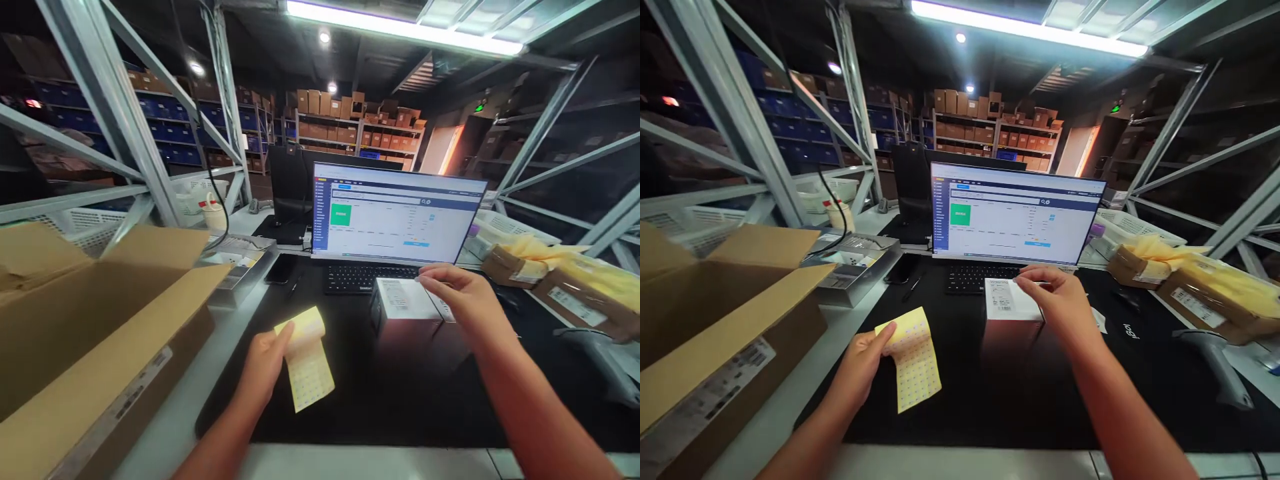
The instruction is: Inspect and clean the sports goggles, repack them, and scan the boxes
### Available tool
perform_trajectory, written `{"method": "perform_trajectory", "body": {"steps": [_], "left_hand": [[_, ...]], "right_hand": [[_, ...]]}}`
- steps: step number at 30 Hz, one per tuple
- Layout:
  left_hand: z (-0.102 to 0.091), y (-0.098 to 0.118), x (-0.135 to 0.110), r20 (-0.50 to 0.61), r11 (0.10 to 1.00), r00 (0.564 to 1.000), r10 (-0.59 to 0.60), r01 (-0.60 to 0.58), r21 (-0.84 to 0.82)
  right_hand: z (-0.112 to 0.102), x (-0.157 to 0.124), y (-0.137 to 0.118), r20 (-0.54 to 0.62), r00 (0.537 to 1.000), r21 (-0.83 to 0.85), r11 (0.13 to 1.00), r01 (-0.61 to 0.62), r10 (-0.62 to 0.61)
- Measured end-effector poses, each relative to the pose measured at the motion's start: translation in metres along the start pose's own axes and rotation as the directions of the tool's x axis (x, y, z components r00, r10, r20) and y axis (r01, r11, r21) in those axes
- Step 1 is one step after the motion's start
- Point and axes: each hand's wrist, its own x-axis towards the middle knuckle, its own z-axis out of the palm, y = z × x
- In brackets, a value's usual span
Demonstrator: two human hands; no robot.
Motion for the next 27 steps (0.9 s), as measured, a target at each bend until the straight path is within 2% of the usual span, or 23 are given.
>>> {"method": "perform_trajectory", "body": {"steps": [3, 6, 13, 20, 27], "left_hand": [[-0.001, -0.003, -0.001, 0.046, 0.999, 0.998, -0.031, 0.030, 0.026], [-0.003, -0.007, 0.001, 0.059, 0.998, 0.998, -0.037, 0.034, 0.045], [-0.004, -0.011, 0.007, 0.031, 0.993, 0.999, -0.023, 0.020, 0.120], [-0.001, -0.009, 0.003, 0.076, 0.994, 0.996, -0.041, 0.033, 0.100], [-0.002, -0.009, 0.002, 0.069, 0.991, 0.997, -0.028, 0.018, 0.131]], "right_hand": [[-0.019, 0.022, 0.020, 0.054, 0.979, -0.118, 0.975, -0.188, 0.196], [-0.016, 0.030, 0.026, 0.113, 0.958, -0.215, 0.948, -0.234, 0.262], [-0.001, 0.033, 0.017, 0.160, 0.943, -0.275, 0.930, -0.243, 0.293], [-0.001, 0.031, 0.017, 0.143, 0.953, -0.337, 0.919, -0.207, 0.267], [0.003, 0.031, 0.022, 0.096, 0.968, -0.416, 0.893, -0.172, 0.232]]}}
